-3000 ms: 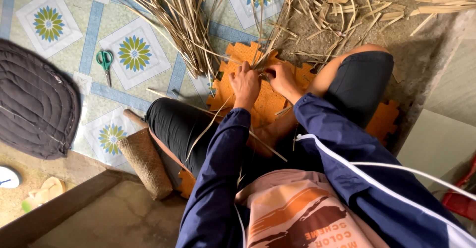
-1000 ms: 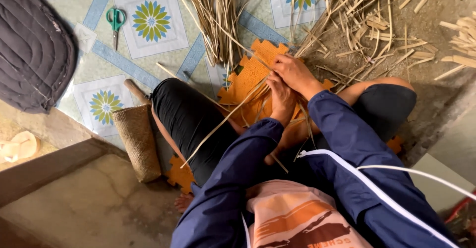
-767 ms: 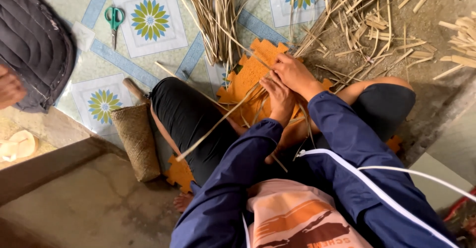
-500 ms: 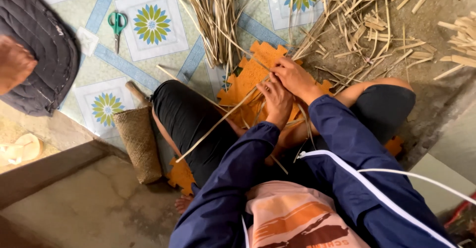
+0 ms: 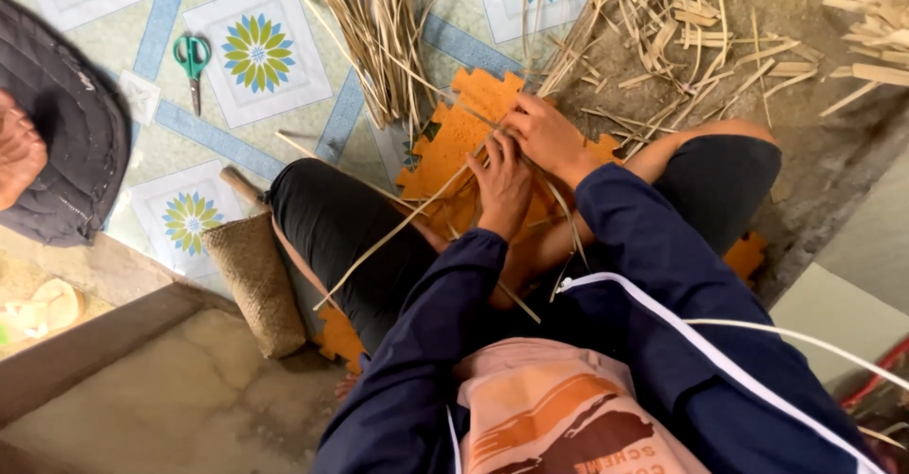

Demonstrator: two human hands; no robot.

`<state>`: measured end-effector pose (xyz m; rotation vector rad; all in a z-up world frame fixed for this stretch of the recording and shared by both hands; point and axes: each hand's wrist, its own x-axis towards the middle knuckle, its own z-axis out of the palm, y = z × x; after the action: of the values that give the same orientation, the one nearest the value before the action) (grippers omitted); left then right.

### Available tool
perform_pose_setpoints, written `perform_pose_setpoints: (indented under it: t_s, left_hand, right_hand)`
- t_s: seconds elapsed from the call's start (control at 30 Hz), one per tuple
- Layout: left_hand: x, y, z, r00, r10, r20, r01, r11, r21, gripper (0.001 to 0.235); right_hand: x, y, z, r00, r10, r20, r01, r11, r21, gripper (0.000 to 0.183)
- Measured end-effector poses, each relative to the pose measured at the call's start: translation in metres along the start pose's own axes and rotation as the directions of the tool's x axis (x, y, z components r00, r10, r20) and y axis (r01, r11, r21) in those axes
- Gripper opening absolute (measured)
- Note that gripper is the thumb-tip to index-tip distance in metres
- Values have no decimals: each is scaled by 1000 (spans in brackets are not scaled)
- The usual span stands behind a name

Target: Weaving dried plant fibers into a mat using a template on the floor

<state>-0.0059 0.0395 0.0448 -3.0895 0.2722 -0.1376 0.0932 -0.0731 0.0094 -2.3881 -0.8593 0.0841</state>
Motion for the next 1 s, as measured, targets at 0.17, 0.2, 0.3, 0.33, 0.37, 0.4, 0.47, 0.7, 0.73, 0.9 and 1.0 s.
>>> perform_pose_setpoints:
  t_s: [0.17,0.2,0.3,0.33,0.37,0.4,0.47,0.7,0.73,0.9,1.0]
  left_hand:
    - [-1,-8,5,1000,7,-9,-8,999,-48,40]
    - [-2,-11,-2,1000,8,17,-7,997,-71,43]
    - [-3,-20,-7,999,20,36,-15,991,-135,47]
    - [-4,-22,0,999,19,33,-14,991,-134,47]
    - [-5,-24,7,999,14,45,-6,987,-162,47]
    - [-4,-27,14,998,10,55,1,982,-188,48]
    - [-2,-35,12,998,6,68,10,971,-238,48]
    - [13,-66,-12,915,-333,228,387,883,-265,65]
    - [15,-67,-13,915,-331,229,386,884,-263,65]
    - [25,-68,-19,908,-256,333,369,865,-341,60]
    - [29,-70,-33,938,-135,320,253,897,-362,54]
  right_hand:
    - [-15,-13,-2,996,84,27,-87,983,161,18]
    - [-17,-11,2,995,91,28,-95,976,194,23]
    - [-19,-9,7,996,76,37,-80,991,108,27]
    - [-19,-9,7,997,74,35,-78,991,107,27]
    - [-19,-9,6,996,76,40,-81,987,142,30]
    - [-18,-8,6,996,78,42,-84,981,177,32]
    - [-18,-2,10,996,78,48,-86,981,177,34]
    - [-12,-5,10,991,127,35,-130,985,113,19]
    - [-12,-4,11,991,129,34,-132,984,116,19]
    - [-11,-10,7,987,157,20,-158,983,96,27]
    - [-8,-21,-6,984,175,40,-178,975,129,27]
